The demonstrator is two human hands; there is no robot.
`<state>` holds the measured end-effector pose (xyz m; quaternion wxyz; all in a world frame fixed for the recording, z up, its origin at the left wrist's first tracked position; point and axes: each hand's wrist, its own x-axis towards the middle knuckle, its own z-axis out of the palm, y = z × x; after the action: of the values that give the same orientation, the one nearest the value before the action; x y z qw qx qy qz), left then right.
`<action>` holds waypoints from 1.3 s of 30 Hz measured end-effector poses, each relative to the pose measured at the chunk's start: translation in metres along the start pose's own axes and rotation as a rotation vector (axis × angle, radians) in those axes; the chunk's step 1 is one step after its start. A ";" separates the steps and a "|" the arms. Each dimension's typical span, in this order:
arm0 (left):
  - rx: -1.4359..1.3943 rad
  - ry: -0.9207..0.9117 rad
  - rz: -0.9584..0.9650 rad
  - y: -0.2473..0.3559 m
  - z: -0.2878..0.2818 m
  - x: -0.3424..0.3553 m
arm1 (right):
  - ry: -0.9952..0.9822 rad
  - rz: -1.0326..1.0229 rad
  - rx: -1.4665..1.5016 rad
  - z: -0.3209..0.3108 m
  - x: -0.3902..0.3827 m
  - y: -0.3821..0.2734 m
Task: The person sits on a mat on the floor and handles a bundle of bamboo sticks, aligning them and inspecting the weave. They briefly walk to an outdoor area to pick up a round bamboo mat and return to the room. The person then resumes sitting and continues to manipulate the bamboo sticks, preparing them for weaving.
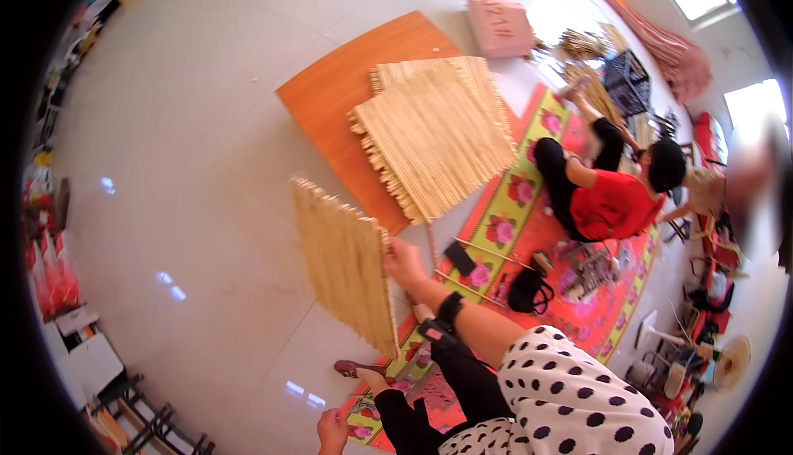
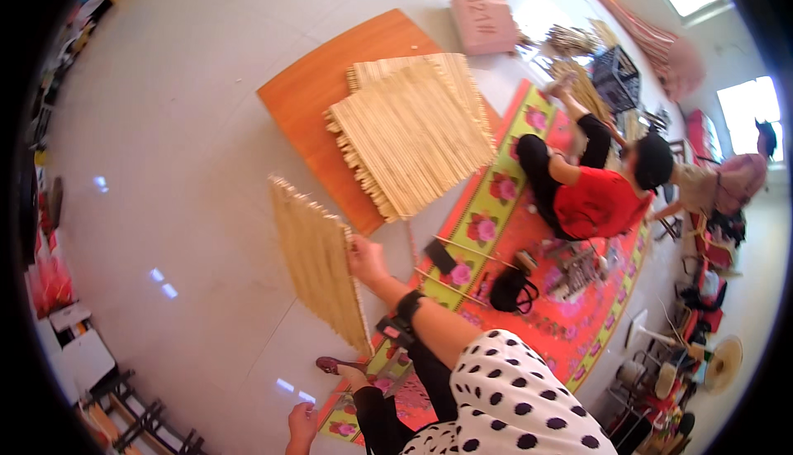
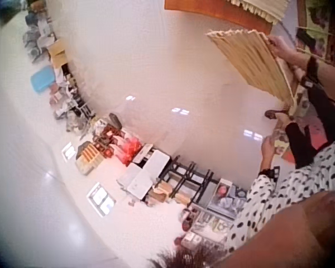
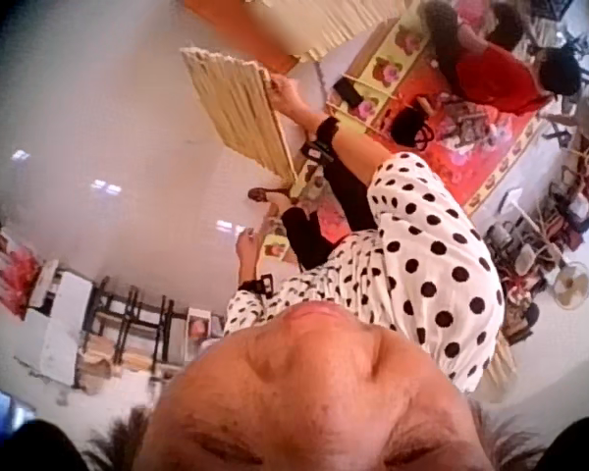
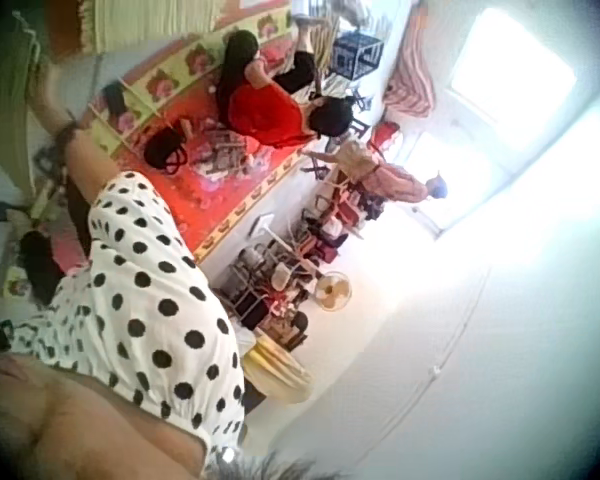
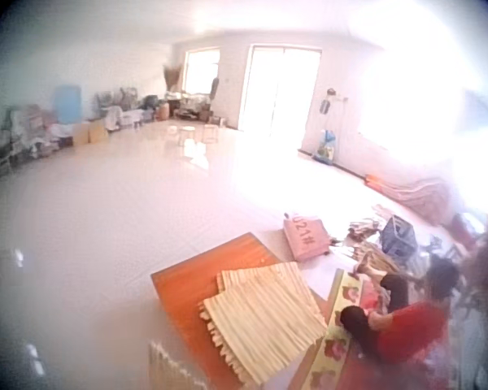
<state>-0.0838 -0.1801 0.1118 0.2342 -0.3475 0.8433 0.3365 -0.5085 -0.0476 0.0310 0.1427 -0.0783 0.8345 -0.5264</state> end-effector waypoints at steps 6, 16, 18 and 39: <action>0.114 -0.099 -0.060 0.014 -0.002 -0.015 | 0.006 0.050 0.224 -0.031 0.021 -0.003; 0.048 -0.095 -0.051 0.050 -0.012 0.022 | 0.065 0.307 0.740 -0.189 0.074 0.019; 0.038 -0.076 -0.046 0.063 -0.023 0.029 | 0.128 0.274 0.745 -0.201 0.088 0.040; -0.003 -0.041 -0.053 0.086 -0.167 0.041 | 0.207 0.749 0.690 -0.251 0.117 0.024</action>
<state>-0.2013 -0.2733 0.2320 0.2597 -0.3632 0.8283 0.3384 -0.6989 0.1454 0.0927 0.2556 0.3299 0.5929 -0.6887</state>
